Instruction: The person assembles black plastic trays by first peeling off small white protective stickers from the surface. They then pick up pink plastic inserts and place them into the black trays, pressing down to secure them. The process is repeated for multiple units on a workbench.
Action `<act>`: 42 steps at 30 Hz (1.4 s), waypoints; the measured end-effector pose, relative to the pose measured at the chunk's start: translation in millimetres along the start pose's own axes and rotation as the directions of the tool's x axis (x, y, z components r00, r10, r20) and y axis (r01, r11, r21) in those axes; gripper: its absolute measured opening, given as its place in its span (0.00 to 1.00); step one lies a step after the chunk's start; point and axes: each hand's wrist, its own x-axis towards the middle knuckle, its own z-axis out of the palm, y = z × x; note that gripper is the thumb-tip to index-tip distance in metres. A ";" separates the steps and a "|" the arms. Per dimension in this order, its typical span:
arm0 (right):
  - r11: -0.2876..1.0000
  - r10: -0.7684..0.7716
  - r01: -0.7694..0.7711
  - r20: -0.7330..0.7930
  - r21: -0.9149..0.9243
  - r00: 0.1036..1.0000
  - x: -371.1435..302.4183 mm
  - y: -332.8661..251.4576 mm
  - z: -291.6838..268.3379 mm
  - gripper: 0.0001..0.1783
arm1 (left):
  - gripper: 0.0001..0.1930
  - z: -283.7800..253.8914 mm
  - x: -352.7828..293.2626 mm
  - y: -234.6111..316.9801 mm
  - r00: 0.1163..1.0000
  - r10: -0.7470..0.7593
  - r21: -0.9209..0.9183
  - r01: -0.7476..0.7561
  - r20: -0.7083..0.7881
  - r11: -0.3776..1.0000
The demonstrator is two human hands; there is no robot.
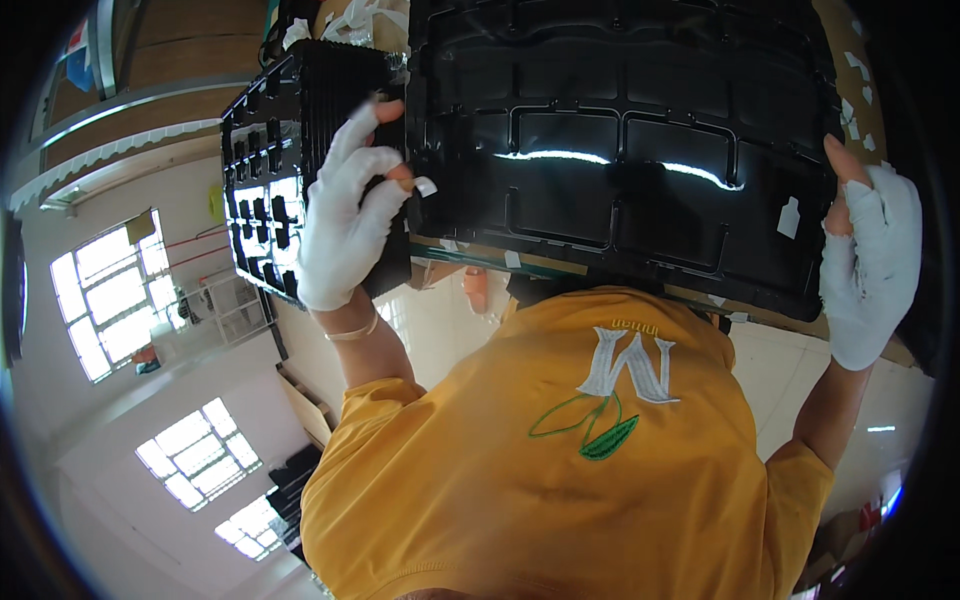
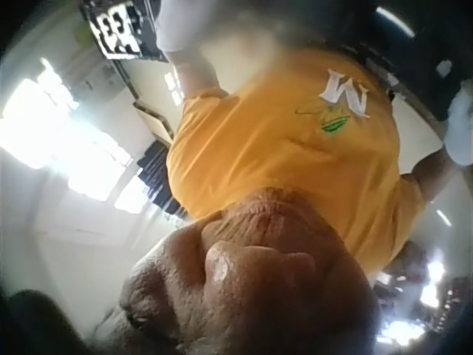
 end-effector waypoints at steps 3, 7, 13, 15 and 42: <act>1.000 -0.023 0.023 0.024 0.004 0.999 3.2 1.3 3.4 0.32 | 0.08 19.6 6.5 -3.9 0.996 0.083 0.206 -0.076 -0.023 0.976; 0.997 -0.076 0.076 -0.025 -0.007 0.997 13.7 -2.6 5.1 0.33 | 0.10 30.7 10.2 -5.5 0.997 0.073 0.263 -0.072 0.006 0.962; 1.000 -0.002 0.002 -0.002 0.001 1.000 4.1 1.2 4.9 0.34 | 0.19 38.7 10.2 -7.1 0.997 -0.012 0.302 0.033 -0.072 0.953; 0.999 -0.020 0.021 -0.027 0.029 0.999 2.9 2.2 6.0 0.34 | 0.25 43.0 9.4 -10.3 0.989 -0.073 0.229 0.101 -0.126 0.968; 0.996 0.090 -0.088 -0.060 0.030 0.994 -6.5 -10.3 4.5 0.31 | 0.52 41.8 13.2 -17.6 0.942 -0.320 -0.044 0.317 -0.103 0.947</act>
